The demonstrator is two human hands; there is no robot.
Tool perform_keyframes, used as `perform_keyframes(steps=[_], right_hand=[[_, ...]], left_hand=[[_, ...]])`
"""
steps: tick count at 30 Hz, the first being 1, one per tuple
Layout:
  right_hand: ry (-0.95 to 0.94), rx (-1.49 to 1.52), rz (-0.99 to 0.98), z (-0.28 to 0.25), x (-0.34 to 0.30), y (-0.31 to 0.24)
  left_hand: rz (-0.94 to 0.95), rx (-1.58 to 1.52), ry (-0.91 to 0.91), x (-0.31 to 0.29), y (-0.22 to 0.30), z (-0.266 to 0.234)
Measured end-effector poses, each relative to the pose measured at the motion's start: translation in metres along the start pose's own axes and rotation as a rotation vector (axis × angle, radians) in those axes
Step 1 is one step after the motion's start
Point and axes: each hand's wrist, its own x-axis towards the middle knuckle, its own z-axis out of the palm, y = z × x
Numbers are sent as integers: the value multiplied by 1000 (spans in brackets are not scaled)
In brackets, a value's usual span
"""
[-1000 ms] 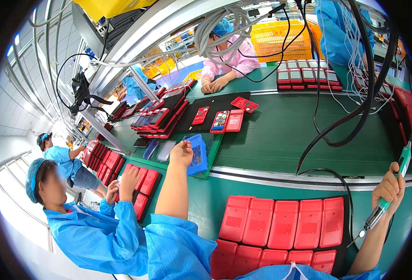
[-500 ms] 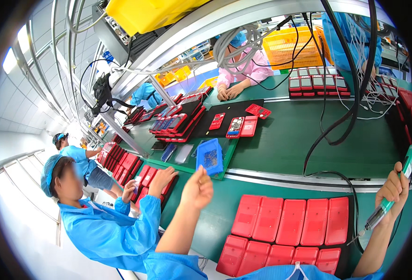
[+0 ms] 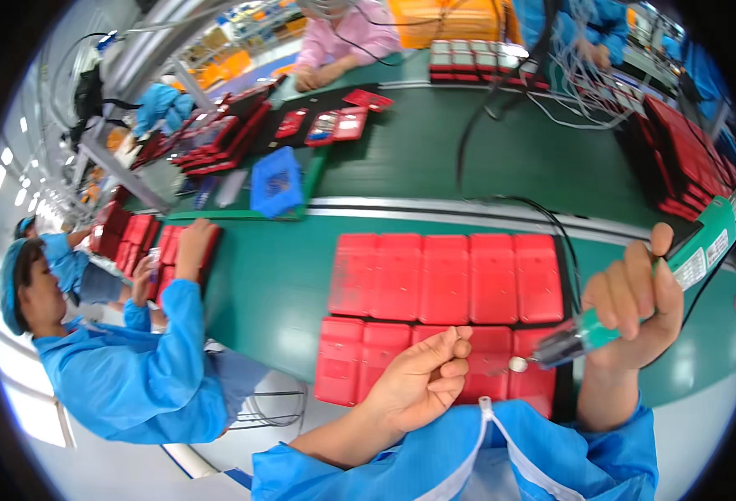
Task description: The person fastens screws into red electronic enclosures using an electric screwdriver on a factory assembly line.
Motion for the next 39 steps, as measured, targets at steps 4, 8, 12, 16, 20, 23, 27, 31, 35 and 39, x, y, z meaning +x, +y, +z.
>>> perform_keyframes(steps=[4, 8, 12, 16, 20, 23, 27, 31, 35, 39], right_hand=[[-117, -249, -68, 5, -11, -5], [-140, -368, -67, 18, -22, -6], [-166, -387, -55, 21, -30, 1], [-160, -375, -52, 23, -33, 5], [-181, -343, -47, 26, -35, 4], [-213, -351, -78, 29, -38, 2], [-216, -363, -106, 31, -41, 3], [-239, -341, -114, 30, -39, 3], [-274, -306, -121, 30, -36, 8], [-425, -306, -91, 32, -38, -1]], left_hand=[[-62, 41, -21, 5, -13, -8], [-67, 83, 1, 2, -21, -7], [-38, 144, 47, -3, -26, -8], [-37, 149, 54, -6, -27, -14], [-14, 179, 67, -11, -28, -13], [4, 195, 63, -13, -31, -12], [23, 199, 60, -14, -33, -15], [22, 206, 53, -12, -33, -13], [37, 220, 70, -11, -31, -10], [64, 271, 76, -14, -36, -13]])
